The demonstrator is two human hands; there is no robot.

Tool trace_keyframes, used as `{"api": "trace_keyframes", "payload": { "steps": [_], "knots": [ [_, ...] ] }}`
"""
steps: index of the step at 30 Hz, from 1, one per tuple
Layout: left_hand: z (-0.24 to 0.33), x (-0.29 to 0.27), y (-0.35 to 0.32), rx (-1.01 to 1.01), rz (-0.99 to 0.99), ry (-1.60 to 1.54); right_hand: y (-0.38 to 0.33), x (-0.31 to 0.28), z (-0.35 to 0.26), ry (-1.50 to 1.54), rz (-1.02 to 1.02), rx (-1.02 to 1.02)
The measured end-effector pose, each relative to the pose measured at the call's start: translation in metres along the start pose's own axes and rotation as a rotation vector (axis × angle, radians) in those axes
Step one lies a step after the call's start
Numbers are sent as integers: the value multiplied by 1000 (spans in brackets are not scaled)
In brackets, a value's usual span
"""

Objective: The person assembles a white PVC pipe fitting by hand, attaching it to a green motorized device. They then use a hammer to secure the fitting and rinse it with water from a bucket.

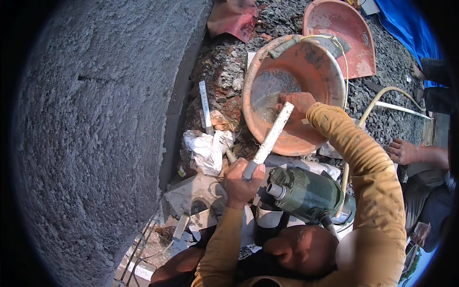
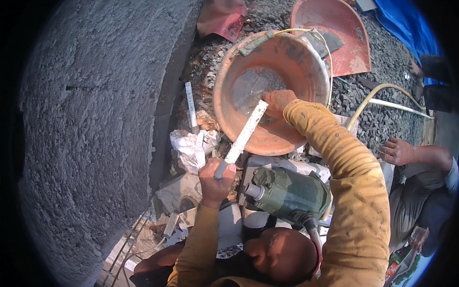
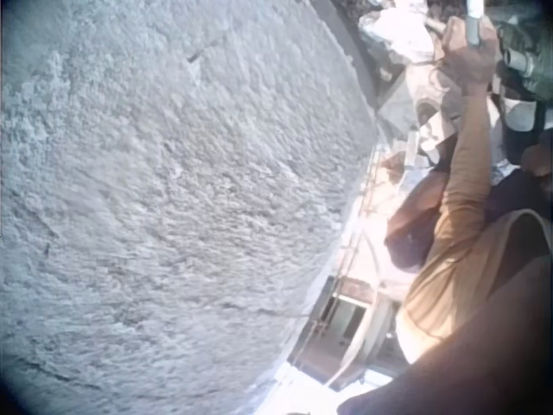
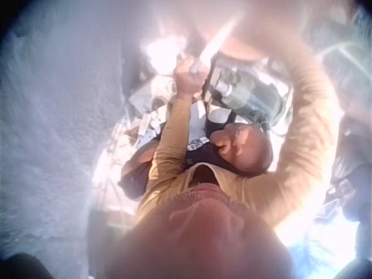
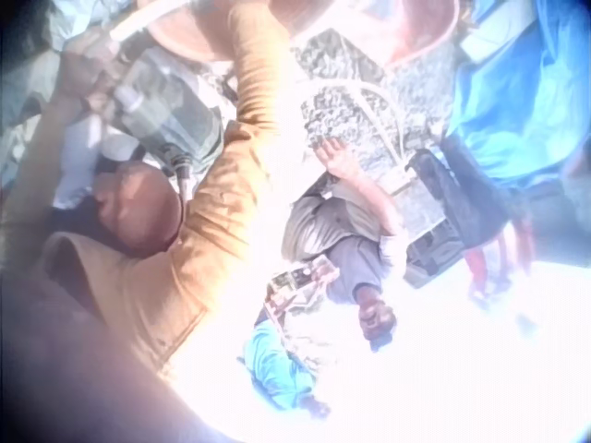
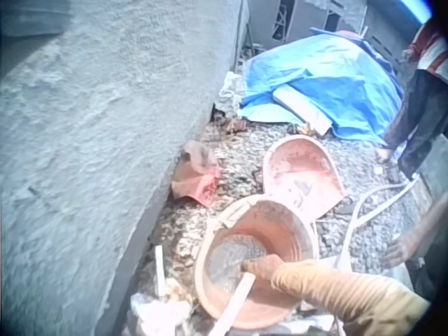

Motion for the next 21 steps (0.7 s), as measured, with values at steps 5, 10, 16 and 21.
{"api": "trace_keyframes", "payload": {
  "steps": [5,10,16,21],
  "knots": [
    [2,10,0,-9,-64,-21,-17,-32,-15,409,-229,7],
    [-19,-7,-4,-102,-10,-24,-119,-67,-90,473,53,-248],
    [8,-17,-11,-122,-33,-121,-167,-35,-90,-111,406,-104],
    [43,-47,-33,-64,33,-97,-228,-70,-87,-146,439,-129]
  ]
}}
Point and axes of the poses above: each hand's wrist, its own y-axis towards the middle knuckle, its own x-axis out of the palm, z = x × y, the point moved 6 cm from there along y, towards the middle knuckle, and after that the axes turned 15 degrees about -x, right-handed, at the moved point
